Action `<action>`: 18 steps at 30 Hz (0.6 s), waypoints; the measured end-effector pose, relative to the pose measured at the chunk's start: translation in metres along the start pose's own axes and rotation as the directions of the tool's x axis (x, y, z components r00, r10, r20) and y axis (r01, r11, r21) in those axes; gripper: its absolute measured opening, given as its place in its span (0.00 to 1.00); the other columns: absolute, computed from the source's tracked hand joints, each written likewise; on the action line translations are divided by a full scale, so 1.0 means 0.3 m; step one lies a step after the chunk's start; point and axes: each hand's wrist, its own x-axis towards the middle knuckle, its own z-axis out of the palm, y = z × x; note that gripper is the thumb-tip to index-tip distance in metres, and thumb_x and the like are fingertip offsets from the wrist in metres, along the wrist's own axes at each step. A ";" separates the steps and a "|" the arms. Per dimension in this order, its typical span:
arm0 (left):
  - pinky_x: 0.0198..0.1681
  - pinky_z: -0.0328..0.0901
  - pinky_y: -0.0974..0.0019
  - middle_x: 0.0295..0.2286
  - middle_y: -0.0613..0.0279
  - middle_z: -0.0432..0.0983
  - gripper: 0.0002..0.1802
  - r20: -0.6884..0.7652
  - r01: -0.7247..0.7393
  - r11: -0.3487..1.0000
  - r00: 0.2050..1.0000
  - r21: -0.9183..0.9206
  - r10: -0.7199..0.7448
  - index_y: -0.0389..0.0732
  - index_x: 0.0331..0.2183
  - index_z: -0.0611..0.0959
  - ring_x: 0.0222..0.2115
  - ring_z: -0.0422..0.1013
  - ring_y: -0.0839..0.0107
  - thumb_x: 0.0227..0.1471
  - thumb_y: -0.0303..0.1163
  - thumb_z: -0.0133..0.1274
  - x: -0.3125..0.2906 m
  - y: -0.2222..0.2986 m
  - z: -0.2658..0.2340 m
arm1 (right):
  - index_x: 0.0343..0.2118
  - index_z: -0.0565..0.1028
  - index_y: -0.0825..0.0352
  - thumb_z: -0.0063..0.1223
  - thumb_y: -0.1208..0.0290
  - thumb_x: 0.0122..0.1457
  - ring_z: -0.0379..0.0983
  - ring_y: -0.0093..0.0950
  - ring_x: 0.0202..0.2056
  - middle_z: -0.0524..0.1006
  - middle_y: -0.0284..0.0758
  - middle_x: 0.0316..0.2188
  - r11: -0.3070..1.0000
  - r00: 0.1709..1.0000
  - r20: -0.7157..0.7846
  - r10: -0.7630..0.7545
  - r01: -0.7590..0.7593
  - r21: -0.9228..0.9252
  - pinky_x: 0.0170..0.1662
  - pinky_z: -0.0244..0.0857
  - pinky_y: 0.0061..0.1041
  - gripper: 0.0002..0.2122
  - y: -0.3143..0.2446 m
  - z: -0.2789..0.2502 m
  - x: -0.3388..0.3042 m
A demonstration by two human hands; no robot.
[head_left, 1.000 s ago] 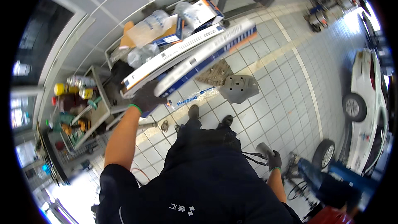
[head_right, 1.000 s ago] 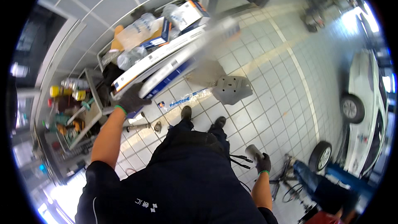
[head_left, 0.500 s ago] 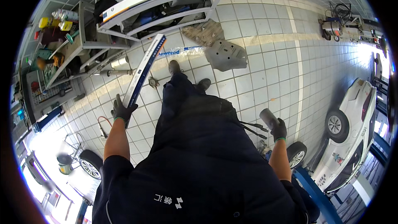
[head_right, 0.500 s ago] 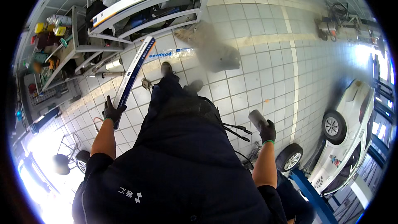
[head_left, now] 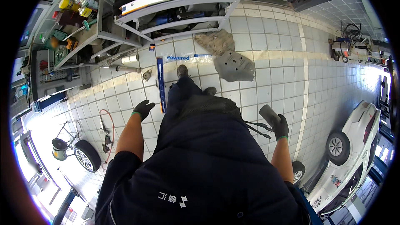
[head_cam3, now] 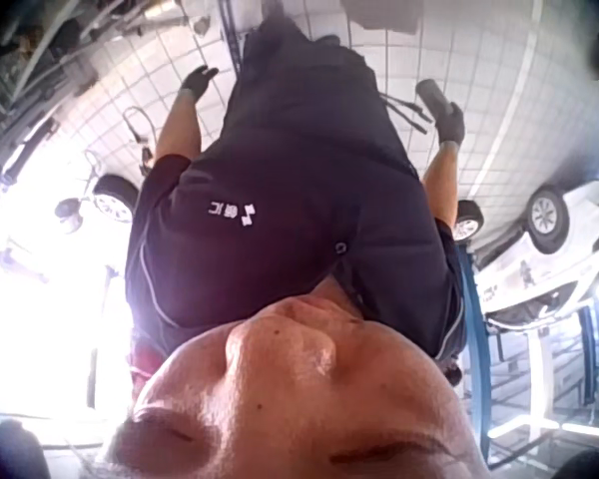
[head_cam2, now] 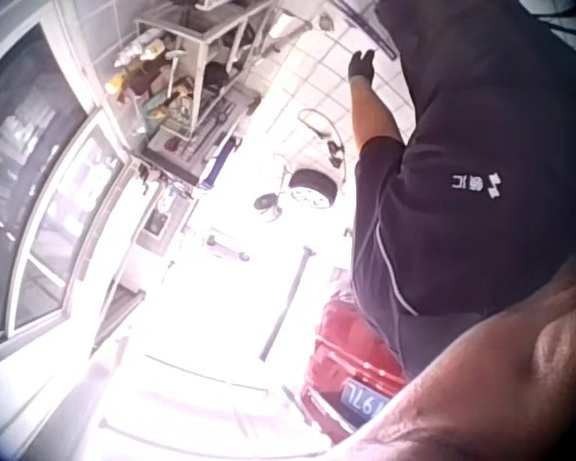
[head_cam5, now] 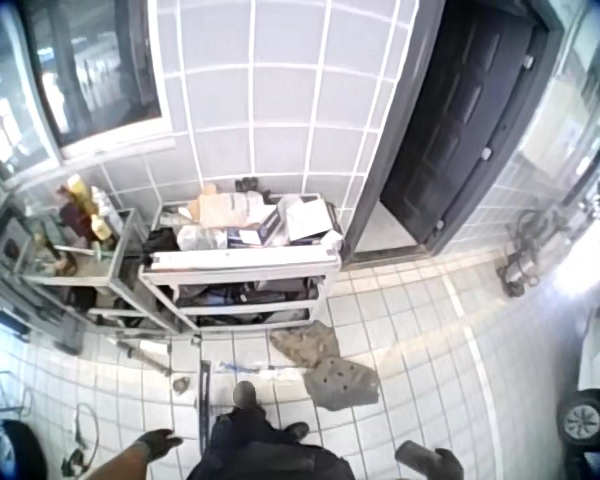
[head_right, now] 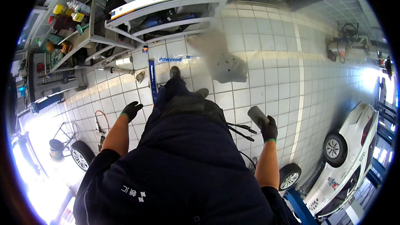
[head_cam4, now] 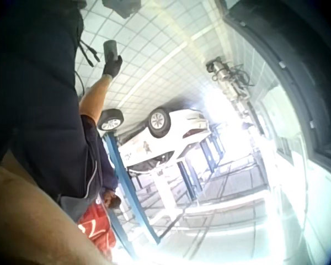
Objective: The person walks through a garage, picks up a wrench from the floor, and hands it to a coworker. The person then moves to a tool cart, opens several drawers, and organizes various wrenches and sockets into their designated slots. Finally, the person retrieves a new part from a box on a shelf.
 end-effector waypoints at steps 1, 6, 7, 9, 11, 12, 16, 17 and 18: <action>0.69 0.61 0.54 0.63 0.42 0.71 0.48 -0.015 0.002 1.000 1.000 0.005 -0.002 0.35 0.65 0.74 0.65 0.67 0.50 0.59 0.64 0.57 0.001 -0.026 -0.002 | 0.64 0.73 0.68 0.62 0.54 0.62 0.82 0.42 0.50 0.82 0.50 0.53 1.000 1.000 0.008 -0.020 0.020 -0.006 0.53 0.76 0.36 0.31 -0.053 -0.011 -0.008; 0.68 0.63 0.54 0.62 0.43 0.73 0.45 -0.064 -0.007 1.000 0.998 -0.011 0.007 0.36 0.64 0.75 0.64 0.68 0.48 0.59 0.61 0.58 0.016 0.030 -0.068 | 0.63 0.72 0.70 0.62 0.50 0.62 0.82 0.43 0.50 0.82 0.51 0.53 0.973 0.983 -0.061 -0.171 0.159 -0.170 0.53 0.75 0.37 0.33 0.097 0.040 0.091; 0.68 0.62 0.54 0.63 0.43 0.72 0.45 -0.058 -0.005 1.000 0.998 -0.001 0.004 0.36 0.64 0.75 0.65 0.68 0.49 0.59 0.61 0.58 0.016 0.039 -0.080 | 0.63 0.72 0.71 0.62 0.48 0.61 0.82 0.42 0.46 0.82 0.51 0.51 0.979 0.986 -0.059 -0.158 0.149 -0.135 0.50 0.76 0.37 0.35 0.105 0.049 0.095; 0.69 0.62 0.54 0.64 0.45 0.70 0.45 -0.037 0.003 1.000 0.999 0.016 -0.003 0.37 0.65 0.74 0.65 0.67 0.49 0.59 0.61 0.57 0.021 0.077 -0.101 | 0.63 0.73 0.71 0.63 0.48 0.60 0.82 0.39 0.38 0.83 0.49 0.47 0.992 0.993 -0.051 -0.108 0.104 -0.071 0.41 0.76 0.35 0.35 0.115 0.055 0.096; 0.69 0.61 0.54 0.65 0.46 0.70 0.45 -0.019 0.009 1.000 1.000 0.029 -0.008 0.38 0.65 0.74 0.66 0.66 0.50 0.58 0.61 0.57 0.038 0.118 -0.128 | 0.63 0.73 0.69 0.63 0.51 0.61 0.81 0.33 0.29 0.83 0.46 0.44 0.996 0.999 0.008 0.044 -0.045 0.076 0.30 0.74 0.33 0.33 0.078 0.064 0.072; 0.69 0.61 0.54 0.65 0.46 0.70 0.45 -0.019 0.010 1.000 1.000 0.029 -0.010 0.39 0.65 0.74 0.66 0.66 0.50 0.58 0.61 0.57 0.056 0.138 -0.145 | 0.63 0.73 0.68 0.63 0.53 0.61 0.80 0.31 0.25 0.83 0.44 0.43 0.990 0.996 0.022 0.089 -0.091 0.109 0.25 0.74 0.31 0.31 0.060 0.068 0.061; 0.69 0.61 0.53 0.64 0.46 0.70 0.45 0.007 -0.002 0.999 1.000 0.052 0.002 0.39 0.65 0.75 0.66 0.66 0.49 0.58 0.62 0.57 0.164 0.191 -0.228 | 0.64 0.73 0.68 0.61 0.57 0.63 0.83 0.33 0.31 0.83 0.45 0.46 0.982 0.989 0.013 0.146 -0.147 0.120 0.25 0.75 0.30 0.29 0.048 0.093 0.045; 0.69 0.61 0.53 0.64 0.46 0.70 0.45 0.014 -0.011 0.998 1.000 0.064 0.011 0.39 0.65 0.75 0.66 0.66 0.49 0.58 0.62 0.56 0.197 0.207 -0.257 | 0.64 0.73 0.69 0.62 0.56 0.63 0.83 0.34 0.31 0.83 0.46 0.46 0.980 0.989 0.018 0.149 -0.150 0.127 0.25 0.76 0.31 0.30 0.010 0.098 0.052; 0.69 0.61 0.53 0.64 0.46 0.70 0.45 0.020 -0.022 0.997 1.000 0.078 0.020 0.39 0.65 0.75 0.66 0.66 0.50 0.58 0.62 0.56 0.235 0.220 -0.295 | 0.64 0.72 0.69 0.62 0.57 0.63 0.83 0.34 0.32 0.83 0.47 0.47 0.982 0.989 0.031 0.147 -0.150 0.112 0.26 0.77 0.31 0.30 -0.033 0.098 0.067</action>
